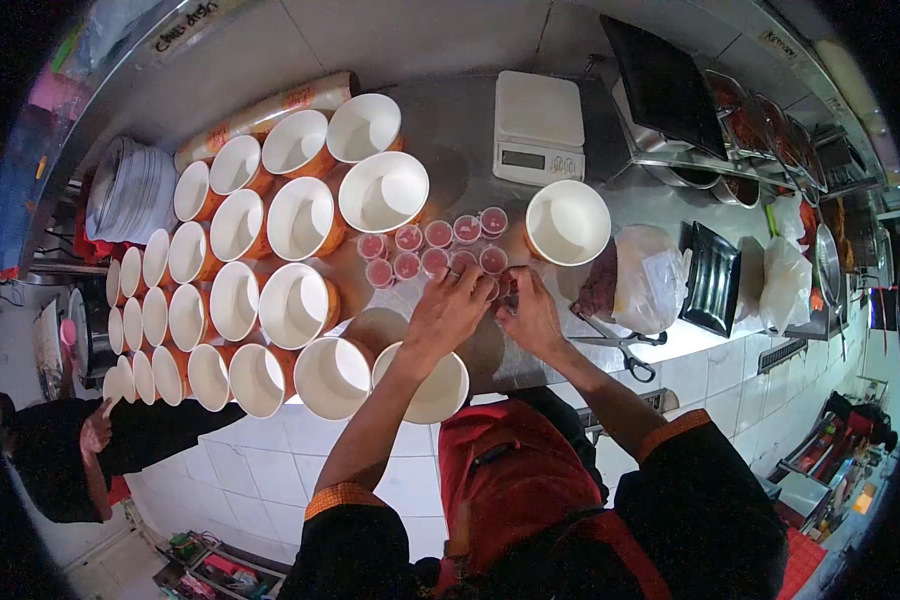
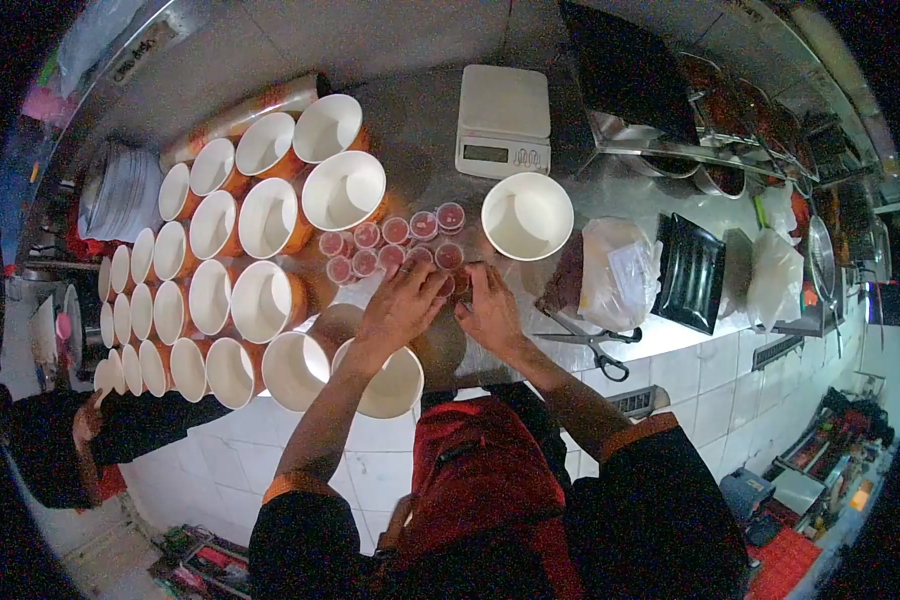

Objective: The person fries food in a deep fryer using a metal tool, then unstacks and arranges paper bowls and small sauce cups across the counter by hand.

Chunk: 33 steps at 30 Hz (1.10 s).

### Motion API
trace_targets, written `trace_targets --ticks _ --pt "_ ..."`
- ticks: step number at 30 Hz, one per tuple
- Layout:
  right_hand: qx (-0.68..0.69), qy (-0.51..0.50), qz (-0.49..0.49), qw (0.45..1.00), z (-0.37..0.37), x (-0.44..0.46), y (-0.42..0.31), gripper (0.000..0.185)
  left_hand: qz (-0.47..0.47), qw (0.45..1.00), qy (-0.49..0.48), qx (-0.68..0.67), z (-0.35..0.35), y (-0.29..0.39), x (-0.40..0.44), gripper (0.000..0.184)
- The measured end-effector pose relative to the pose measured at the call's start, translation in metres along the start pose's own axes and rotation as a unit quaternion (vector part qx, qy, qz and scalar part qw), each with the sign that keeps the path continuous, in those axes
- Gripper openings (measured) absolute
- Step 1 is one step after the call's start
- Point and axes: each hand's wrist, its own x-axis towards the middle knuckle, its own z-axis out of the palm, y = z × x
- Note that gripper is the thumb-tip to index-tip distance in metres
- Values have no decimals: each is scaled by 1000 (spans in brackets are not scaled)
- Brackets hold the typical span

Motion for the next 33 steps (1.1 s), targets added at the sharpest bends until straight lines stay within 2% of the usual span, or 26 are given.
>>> trace_targets --ticks 4,6,10,12,13,14,15,16,18,19,20,22,23,25,26,28,29,31,33 --pt "-6 3 18 1000 -8 0 5 55 -23 1000 2 -19 15 10 3 33" --pt "-19 -12 22 999 -8 1 11 58 23 999 23 -1 27 7 8 34" --pt "-17 0 3 1000 -10 -1 9 63 -9 1000 17 -10 22 16 11 36" --pt "-38 65 3 997 -14 -6 0 67 -40 997 51 -49 -1 23 10 37" --pt "-35 62 1 997 -17 -11 -7 67 -45 997 50 -47 -7 22 5 37" --pt "-70 114 -33 990 -21 -18 -15 63 -55 990 103 -84 -13 16 -1 37" --pt "-105 166 -68 978 -23 -23 -19 59 -64 978 156 -120 -20 10 -7 38" --pt "-103 164 -70 978 -22 -25 -22 59 -123 962 194 -146 -31 1 -13 36" --pt "-56 7 -150 987 -15 -32 -29 46 -237 922 257 -167 -33 -29 -30 35" --pt "-53 4 -149 987 -11 -28 -39 46 -292 900 282 -160 -20 -50 -34 35" --pt "-91 -29 -178 979 -5 -17 -54 44 -294 899 282 -159 -17 -61 -38 35" --pt "-128 -59 -209 968 6 -3 -68 43 -403 847 280 -205 -13 -78 -43 33" --pt "-162 -52 -223 960 11 0 -70 46 -403 847 281 -203 -10 -81 -43 33" --pt "-197 -44 -240 950 19 6 -69 50 -317 870 288 -244 -6 -84 -41 35" --pt "-224 -53 -253 940 24 7 -66 53 -317 870 289 -243 -5 -84 -40 35" --pt "-252 -63 -265 928 33 9 -59 55 -371 823 300 -309 -3 -81 -36 34" --pt "-256 -66 -256 930 37 10 -56 56 -370 823 300 -309 -2 -82 -34 34" --pt "-262 -67 -244 931 42 10 -53 58 -422 697 297 -498 -2 -82 -26 34" --pt "-253 -53 -252 933 45 10 -52 58 -442 687 268 -510 -6 -83 -23 34"
